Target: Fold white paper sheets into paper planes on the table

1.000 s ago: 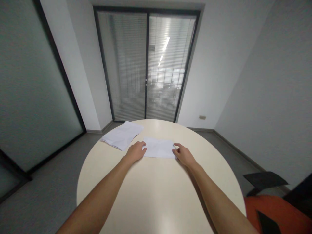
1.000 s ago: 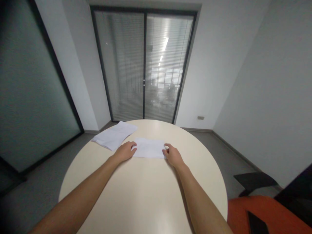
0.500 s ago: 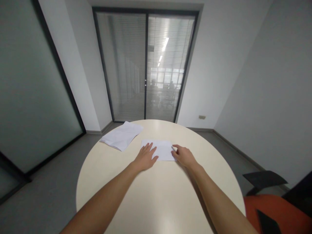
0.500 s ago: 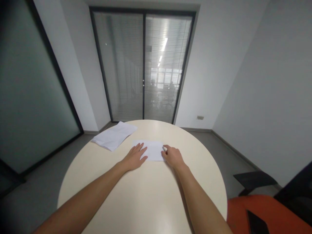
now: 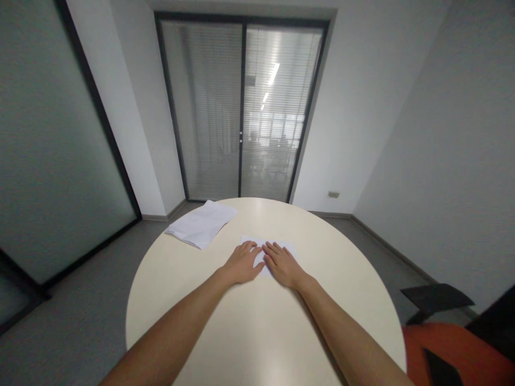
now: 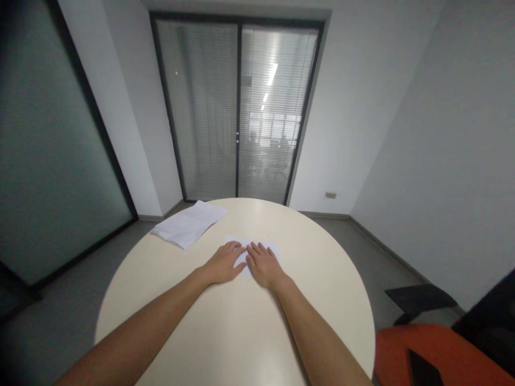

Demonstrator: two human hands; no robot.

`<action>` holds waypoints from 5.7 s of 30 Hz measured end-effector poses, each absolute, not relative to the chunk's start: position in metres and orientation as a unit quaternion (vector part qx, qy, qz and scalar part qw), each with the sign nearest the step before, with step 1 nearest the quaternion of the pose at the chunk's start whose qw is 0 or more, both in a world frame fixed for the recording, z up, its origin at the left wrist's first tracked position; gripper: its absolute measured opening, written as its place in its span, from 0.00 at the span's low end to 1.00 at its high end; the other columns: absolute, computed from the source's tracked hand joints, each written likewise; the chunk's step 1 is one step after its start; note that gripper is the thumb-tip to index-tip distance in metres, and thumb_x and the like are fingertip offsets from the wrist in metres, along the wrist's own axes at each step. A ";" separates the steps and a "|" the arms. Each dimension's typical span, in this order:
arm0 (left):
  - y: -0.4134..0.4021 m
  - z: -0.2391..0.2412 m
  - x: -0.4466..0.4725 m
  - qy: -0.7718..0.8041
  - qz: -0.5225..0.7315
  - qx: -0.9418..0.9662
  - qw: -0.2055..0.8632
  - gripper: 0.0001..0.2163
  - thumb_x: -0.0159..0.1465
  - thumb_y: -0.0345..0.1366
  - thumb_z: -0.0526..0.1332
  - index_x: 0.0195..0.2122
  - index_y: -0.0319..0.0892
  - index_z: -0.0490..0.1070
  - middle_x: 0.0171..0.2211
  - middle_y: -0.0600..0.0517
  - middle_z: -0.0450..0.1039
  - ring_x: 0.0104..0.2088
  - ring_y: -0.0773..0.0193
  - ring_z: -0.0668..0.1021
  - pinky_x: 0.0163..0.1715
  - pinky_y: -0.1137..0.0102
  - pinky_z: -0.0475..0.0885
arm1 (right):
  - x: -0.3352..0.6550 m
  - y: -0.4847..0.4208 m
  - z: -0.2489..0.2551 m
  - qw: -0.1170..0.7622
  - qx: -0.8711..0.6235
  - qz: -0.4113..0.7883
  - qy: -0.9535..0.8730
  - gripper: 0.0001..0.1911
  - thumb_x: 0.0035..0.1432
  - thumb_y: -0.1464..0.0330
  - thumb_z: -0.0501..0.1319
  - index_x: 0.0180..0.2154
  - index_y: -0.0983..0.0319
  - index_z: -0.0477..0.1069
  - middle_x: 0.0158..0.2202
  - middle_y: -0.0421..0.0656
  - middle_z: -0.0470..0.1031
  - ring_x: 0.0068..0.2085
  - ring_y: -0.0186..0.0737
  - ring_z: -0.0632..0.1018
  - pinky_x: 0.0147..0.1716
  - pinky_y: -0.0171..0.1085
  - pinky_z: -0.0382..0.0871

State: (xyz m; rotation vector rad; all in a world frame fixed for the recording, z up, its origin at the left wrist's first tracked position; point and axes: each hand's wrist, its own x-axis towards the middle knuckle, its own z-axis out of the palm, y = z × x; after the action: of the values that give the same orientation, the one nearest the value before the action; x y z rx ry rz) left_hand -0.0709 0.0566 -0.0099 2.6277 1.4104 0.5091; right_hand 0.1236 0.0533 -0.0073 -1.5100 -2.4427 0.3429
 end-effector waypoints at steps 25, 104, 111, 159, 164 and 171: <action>0.064 -0.020 -0.072 0.480 0.106 0.867 0.087 0.29 0.72 0.49 0.43 0.69 0.38 0.52 0.72 0.41 0.45 0.71 0.47 0.49 0.67 0.52 0.47 | 0.143 0.059 -0.004 0.088 -0.563 0.121 -0.813 0.36 0.69 0.50 0.45 0.70 0.64 0.49 0.73 0.49 0.45 0.72 0.55 0.47 0.68 0.56 0.42; 0.061 -0.010 -0.081 0.464 0.073 0.879 0.084 0.30 0.72 0.53 0.42 0.71 0.46 0.48 0.73 0.46 0.43 0.71 0.45 0.46 0.68 0.51 0.45 | 0.139 0.060 -0.003 0.123 -0.485 0.115 -0.858 0.35 0.68 0.51 0.48 0.68 0.64 0.56 0.70 0.52 0.54 0.70 0.54 0.54 0.67 0.54 0.48; 0.060 -0.008 -0.082 0.464 0.077 0.878 0.091 0.30 0.72 0.54 0.41 0.71 0.47 0.48 0.73 0.46 0.42 0.72 0.46 0.46 0.67 0.50 0.44 | 0.138 0.058 -0.002 0.116 -0.486 0.116 -0.858 0.35 0.68 0.49 0.47 0.69 0.61 0.55 0.71 0.51 0.52 0.71 0.53 0.53 0.67 0.54 0.46; 0.066 -0.012 -0.086 0.438 0.130 0.884 0.098 0.26 0.72 0.45 0.46 0.67 0.38 0.58 0.70 0.43 0.53 0.70 0.51 0.55 0.68 0.58 0.50 | 0.153 0.060 -0.002 0.211 -0.396 0.052 -0.892 0.30 0.63 0.51 0.59 0.60 0.61 0.70 0.62 0.54 0.69 0.61 0.54 0.70 0.62 0.51 0.62; 0.066 -0.015 -0.087 0.441 0.103 0.884 0.112 0.32 0.70 0.54 0.47 0.70 0.40 0.53 0.72 0.43 0.45 0.71 0.48 0.49 0.68 0.55 0.47 | 0.157 0.061 -0.009 0.184 -0.416 0.079 -0.887 0.36 0.65 0.48 0.55 0.63 0.65 0.65 0.66 0.56 0.63 0.65 0.56 0.65 0.65 0.53 0.57; 0.063 -0.010 -0.086 0.447 0.086 0.883 0.117 0.33 0.70 0.55 0.46 0.70 0.40 0.51 0.72 0.43 0.43 0.72 0.48 0.47 0.68 0.55 0.45 | 0.159 0.063 -0.009 0.184 -0.406 0.092 -0.890 0.36 0.65 0.47 0.54 0.64 0.64 0.65 0.66 0.56 0.62 0.67 0.55 0.63 0.66 0.53 0.54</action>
State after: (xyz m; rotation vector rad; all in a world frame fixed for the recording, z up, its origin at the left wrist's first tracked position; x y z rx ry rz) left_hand -0.0863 0.0634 -0.0098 2.5853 1.3074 0.2507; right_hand 0.1588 0.0625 -0.0090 -1.1452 -2.5094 0.2585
